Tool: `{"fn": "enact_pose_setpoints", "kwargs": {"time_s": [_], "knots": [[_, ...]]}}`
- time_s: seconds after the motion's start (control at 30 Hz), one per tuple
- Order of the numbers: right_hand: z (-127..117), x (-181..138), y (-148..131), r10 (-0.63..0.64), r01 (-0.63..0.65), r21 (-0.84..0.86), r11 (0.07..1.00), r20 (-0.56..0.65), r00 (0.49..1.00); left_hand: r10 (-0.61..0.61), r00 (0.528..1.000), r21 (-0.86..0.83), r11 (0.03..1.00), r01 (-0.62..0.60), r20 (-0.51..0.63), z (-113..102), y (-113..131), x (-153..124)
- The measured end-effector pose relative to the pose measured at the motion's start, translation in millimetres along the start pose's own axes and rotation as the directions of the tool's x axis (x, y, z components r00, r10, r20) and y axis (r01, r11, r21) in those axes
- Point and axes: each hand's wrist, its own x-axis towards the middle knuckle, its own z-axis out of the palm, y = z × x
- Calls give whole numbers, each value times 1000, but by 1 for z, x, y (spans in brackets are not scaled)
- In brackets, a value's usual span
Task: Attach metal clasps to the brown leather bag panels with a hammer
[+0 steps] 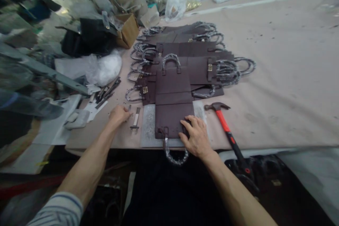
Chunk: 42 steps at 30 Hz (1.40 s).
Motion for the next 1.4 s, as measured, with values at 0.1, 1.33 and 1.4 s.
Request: {"fn": "enact_pose_setpoints", "kwargs": {"time_s": [0.1, 1.33, 1.4], "knots": [[-2, 0, -3, 24, -25, 9, 1000, 7, 1000, 19, 997, 14, 1000, -20, 78, -2, -1, 11], [-9, -1, -8, 79, -80, 88, 993, 16, 997, 509, 829, -823, 350, -447, -234, 79, 111, -148], [-8, -1, -7, 78, -79, 91, 993, 14, 997, 511, 820, -789, 377, -485, -260, 77, 112, -150]]}}
